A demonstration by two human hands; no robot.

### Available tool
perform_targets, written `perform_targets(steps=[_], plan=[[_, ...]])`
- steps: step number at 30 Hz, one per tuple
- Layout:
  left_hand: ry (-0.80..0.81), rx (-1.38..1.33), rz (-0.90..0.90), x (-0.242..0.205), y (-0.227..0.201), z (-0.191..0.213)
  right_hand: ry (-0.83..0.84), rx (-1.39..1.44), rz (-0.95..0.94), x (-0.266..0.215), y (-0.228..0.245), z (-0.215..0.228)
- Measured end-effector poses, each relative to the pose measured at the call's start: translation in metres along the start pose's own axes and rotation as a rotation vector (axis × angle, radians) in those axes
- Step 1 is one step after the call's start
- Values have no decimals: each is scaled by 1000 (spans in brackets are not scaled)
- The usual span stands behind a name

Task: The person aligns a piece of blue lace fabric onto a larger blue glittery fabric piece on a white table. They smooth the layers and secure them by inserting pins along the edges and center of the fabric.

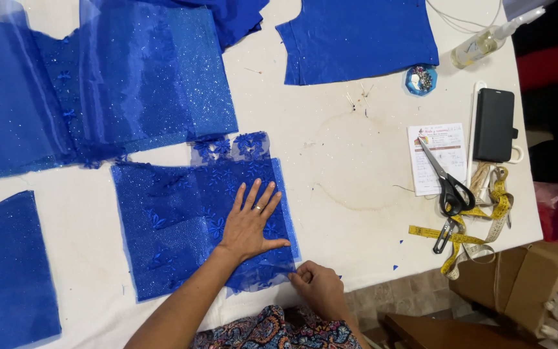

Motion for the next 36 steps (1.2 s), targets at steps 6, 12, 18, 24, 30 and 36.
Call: perform_targets(steps=[6,12,18,24,30,36], plan=[[-16,33,-5,-1,0,-2,52,62,-54,-9,7,9],[-10,15,-4,-2,0,-3,-57,-95,-15,7,-3,-4],[32,15,-1,-1,0,-3,-74,-97,299,-25,21,26],[26,8,-5,-2,0,-3,-355,-227,1054,-2,21,-29],[25,5,-1,-2,0,-4,-408,-255,994,5,21,-52],[57,9,8,-2,0,-5,-254,-329,1046,-8,12,-38]])
Point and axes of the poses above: each hand's wrist, its own x-axis towards the middle knuckle, its own z-axis out of the back of the hand, y = z × x, the point moved 3 cm from there along x, towards the middle knuckle, and after that the axes turned 9 degrees about -z, right-handed, at the moved point
